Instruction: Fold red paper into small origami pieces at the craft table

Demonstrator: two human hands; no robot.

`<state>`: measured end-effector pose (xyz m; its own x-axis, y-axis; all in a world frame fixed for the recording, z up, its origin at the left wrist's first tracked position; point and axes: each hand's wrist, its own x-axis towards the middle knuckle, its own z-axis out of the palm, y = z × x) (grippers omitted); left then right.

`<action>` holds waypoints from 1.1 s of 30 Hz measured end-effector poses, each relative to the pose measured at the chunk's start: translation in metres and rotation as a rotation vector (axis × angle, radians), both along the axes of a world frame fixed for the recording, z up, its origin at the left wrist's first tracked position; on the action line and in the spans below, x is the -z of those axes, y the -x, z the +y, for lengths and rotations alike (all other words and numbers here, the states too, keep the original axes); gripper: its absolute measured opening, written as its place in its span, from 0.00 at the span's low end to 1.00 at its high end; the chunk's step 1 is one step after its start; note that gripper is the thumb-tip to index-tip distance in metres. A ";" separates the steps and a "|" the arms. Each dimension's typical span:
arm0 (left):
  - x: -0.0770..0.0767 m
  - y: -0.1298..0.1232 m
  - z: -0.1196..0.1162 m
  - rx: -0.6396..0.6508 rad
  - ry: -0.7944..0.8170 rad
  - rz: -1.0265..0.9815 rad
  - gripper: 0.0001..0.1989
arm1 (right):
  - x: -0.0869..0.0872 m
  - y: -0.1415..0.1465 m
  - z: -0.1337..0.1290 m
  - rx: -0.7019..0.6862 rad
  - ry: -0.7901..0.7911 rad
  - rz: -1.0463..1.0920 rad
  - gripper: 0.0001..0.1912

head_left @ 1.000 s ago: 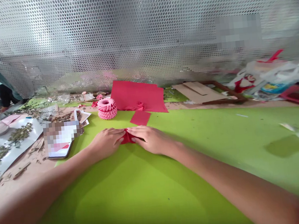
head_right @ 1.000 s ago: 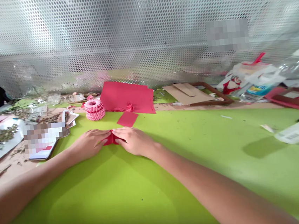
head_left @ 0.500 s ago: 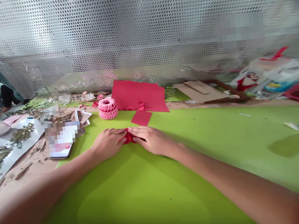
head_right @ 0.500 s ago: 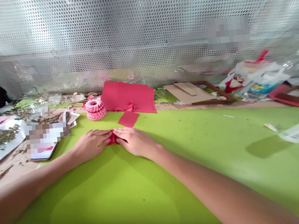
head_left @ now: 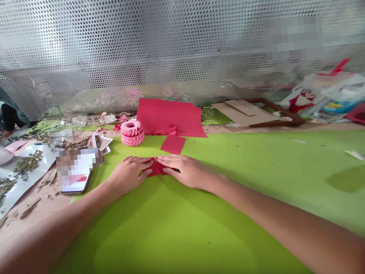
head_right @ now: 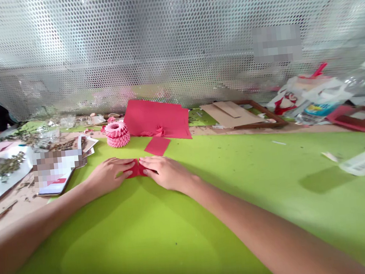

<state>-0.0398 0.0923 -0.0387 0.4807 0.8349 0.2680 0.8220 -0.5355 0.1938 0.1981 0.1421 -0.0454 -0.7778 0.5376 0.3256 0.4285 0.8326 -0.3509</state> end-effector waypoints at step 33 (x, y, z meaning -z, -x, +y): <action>0.003 0.007 0.005 -0.087 0.119 -0.106 0.22 | 0.006 -0.004 0.006 0.019 0.104 -0.030 0.22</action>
